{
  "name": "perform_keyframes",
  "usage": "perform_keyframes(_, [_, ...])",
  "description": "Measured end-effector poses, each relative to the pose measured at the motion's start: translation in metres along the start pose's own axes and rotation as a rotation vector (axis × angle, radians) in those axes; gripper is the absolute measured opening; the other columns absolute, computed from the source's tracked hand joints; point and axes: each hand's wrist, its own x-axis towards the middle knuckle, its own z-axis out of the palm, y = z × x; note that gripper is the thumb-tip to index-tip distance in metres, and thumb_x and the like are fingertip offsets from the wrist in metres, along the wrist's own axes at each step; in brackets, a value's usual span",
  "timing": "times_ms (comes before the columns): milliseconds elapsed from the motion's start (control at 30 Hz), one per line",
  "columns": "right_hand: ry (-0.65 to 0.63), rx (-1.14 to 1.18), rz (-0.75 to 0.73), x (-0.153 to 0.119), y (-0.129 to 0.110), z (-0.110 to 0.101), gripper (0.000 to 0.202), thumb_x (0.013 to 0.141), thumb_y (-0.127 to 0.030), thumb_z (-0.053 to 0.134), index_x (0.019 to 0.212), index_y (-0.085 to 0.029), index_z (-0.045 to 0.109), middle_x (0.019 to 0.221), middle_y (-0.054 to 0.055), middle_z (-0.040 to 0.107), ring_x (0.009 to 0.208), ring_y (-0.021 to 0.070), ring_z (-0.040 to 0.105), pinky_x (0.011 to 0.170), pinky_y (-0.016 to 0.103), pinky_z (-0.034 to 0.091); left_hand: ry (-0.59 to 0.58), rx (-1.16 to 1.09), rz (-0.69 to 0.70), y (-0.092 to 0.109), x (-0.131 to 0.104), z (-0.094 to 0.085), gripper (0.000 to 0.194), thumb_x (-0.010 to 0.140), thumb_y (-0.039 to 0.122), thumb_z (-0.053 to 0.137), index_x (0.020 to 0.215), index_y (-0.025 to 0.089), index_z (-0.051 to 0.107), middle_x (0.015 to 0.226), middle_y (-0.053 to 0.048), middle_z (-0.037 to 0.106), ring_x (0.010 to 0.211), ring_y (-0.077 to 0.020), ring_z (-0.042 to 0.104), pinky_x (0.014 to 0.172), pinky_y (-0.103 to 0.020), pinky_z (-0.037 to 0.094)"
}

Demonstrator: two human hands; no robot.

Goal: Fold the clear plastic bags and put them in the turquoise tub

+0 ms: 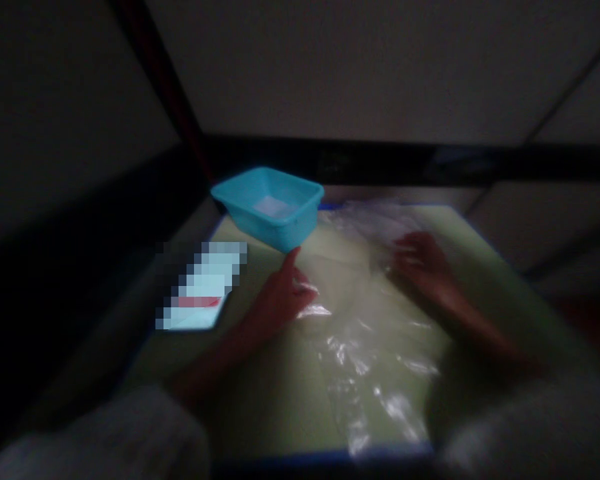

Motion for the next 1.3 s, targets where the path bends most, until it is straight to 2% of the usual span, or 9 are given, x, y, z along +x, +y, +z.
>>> perform_keyframes(100, [-0.045, -0.235, -0.198, -0.013, -0.015, 0.003, 0.026, 0.083, -0.032, 0.053, 0.105, -0.02, 0.054, 0.109, 0.011, 0.062, 0.092, 0.0245, 0.061, 0.078, 0.041, 0.05, 0.126, 0.41, 0.223, 0.014, -0.003, -0.004, 0.067, 0.078, 0.022, 0.059, 0.139, 0.019, 0.031, 0.135, -0.015, 0.044, 0.126, -0.0319, 0.04, 0.105, -0.052, 0.03])
perform_keyframes(200, [-0.377, -0.524, -0.443, -0.031, -0.033, 0.011, 0.024, 0.091, -0.032, 0.044, 0.101, -0.016, 0.06, 0.1, 0.012, 0.066, 0.092, 0.0245, 0.062, 0.082, 0.04, 0.047, -0.16, 0.694, 0.562, 0.025, -0.007, -0.006, 0.058, 0.083, 0.032, 0.057, 0.136, 0.019, 0.038, 0.147, -0.013, 0.032, 0.137, -0.0303, 0.025, 0.111, -0.049, 0.021])
perform_keyframes(267, [-0.493, -0.63, -0.518, -0.038, -0.04, 0.017, 0.029, 0.094, -0.034, 0.041, 0.098, -0.015, 0.062, 0.096, 0.012, 0.067, 0.089, 0.0239, 0.062, 0.08, 0.039, 0.046, -0.386, 0.758, 0.664, 0.028, -0.009, -0.005, 0.059, 0.085, 0.04, 0.055, 0.138, 0.02, 0.037, 0.149, -0.011, 0.029, 0.139, -0.0285, 0.021, 0.112, -0.048, 0.017])
perform_keyframes(400, [-0.495, -0.707, -0.526, -0.039, -0.041, 0.021, 0.036, 0.095, -0.036, 0.037, 0.094, -0.013, 0.064, 0.091, 0.012, 0.066, 0.086, 0.0235, 0.061, 0.078, 0.038, 0.044, -0.466, 0.826, 0.565, 0.026, -0.014, 0.001, 0.063, 0.086, 0.044, 0.053, 0.14, 0.02, 0.033, 0.15, -0.012, 0.026, 0.138, -0.0286, 0.022, 0.11, -0.048, 0.02])
perform_keyframes(567, [-0.413, -0.742, -0.46, -0.032, -0.038, 0.013, 0.036, 0.095, -0.032, 0.036, 0.093, -0.011, 0.065, 0.09, 0.013, 0.067, 0.084, 0.0248, 0.062, 0.077, 0.04, 0.046, -0.303, 0.89, 0.498, 0.033, -0.021, 0.009, 0.062, 0.082, 0.047, 0.056, 0.133, 0.014, 0.043, 0.142, -0.016, 0.04, 0.131, -0.0317, 0.036, 0.107, -0.049, 0.027])
perform_keyframes(767, [-0.406, -0.691, -0.4, -0.036, -0.037, 0.019, 0.037, 0.095, -0.031, 0.036, 0.108, -0.01, 0.063, 0.11, 0.016, 0.065, 0.099, 0.0268, 0.061, 0.086, 0.042, 0.048, -0.026, 0.924, 0.484, 0.048, -0.024, 0.014, 0.051, 0.089, 0.041, 0.045, 0.127, 0.008, 0.048, 0.1, -0.015, 0.066, 0.097, -0.0273, 0.059, 0.098, -0.048, 0.038])
perform_keyframes(900, [-0.42, -0.638, -0.449, -0.042, -0.03, 0.035, 0.046, 0.094, -0.036, 0.037, 0.132, -0.01, 0.047, 0.135, 0.017, 0.049, 0.125, 0.0271, 0.045, 0.102, 0.044, 0.04, -0.095, 0.823, 0.567, 0.038, -0.024, 0.023, 0.052, 0.089, 0.036, 0.044, 0.131, 0.005, 0.043, 0.135, -0.018, 0.048, 0.127, -0.0275, 0.041, 0.106, -0.042, 0.032])
perform_keyframes(1033, [-0.456, -0.721, -0.492, -0.046, -0.015, 0.044, 0.067, 0.092, -0.052, 0.035, 0.142, -0.007, 0.031, 0.147, 0.02, 0.029, 0.137, 0.0293, 0.025, 0.109, 0.049, 0.027, -0.19, 0.819, 0.457, 0.021, -0.02, 0.029, 0.061, 0.09, 0.042, 0.043, 0.14, 0.009, 0.031, 0.148, -0.016, 0.029, 0.139, -0.0267, 0.022, 0.111, -0.044, 0.024])
perform_keyframes(1300, [-0.502, -0.822, -0.439, -0.045, -0.003, 0.041, 0.079, 0.09, -0.062, 0.027, 0.143, -0.003, 0.025, 0.148, 0.022, 0.024, 0.138, 0.031, 0.019, 0.11, 0.05, 0.023, -0.193, 0.851, 0.285, 0.012, -0.011, 0.011, 0.056, 0.091, 0.042, 0.042, 0.139, 0.013, 0.035, 0.149, -0.014, 0.028, 0.138, -0.0281, 0.023, 0.109, -0.048, 0.024])
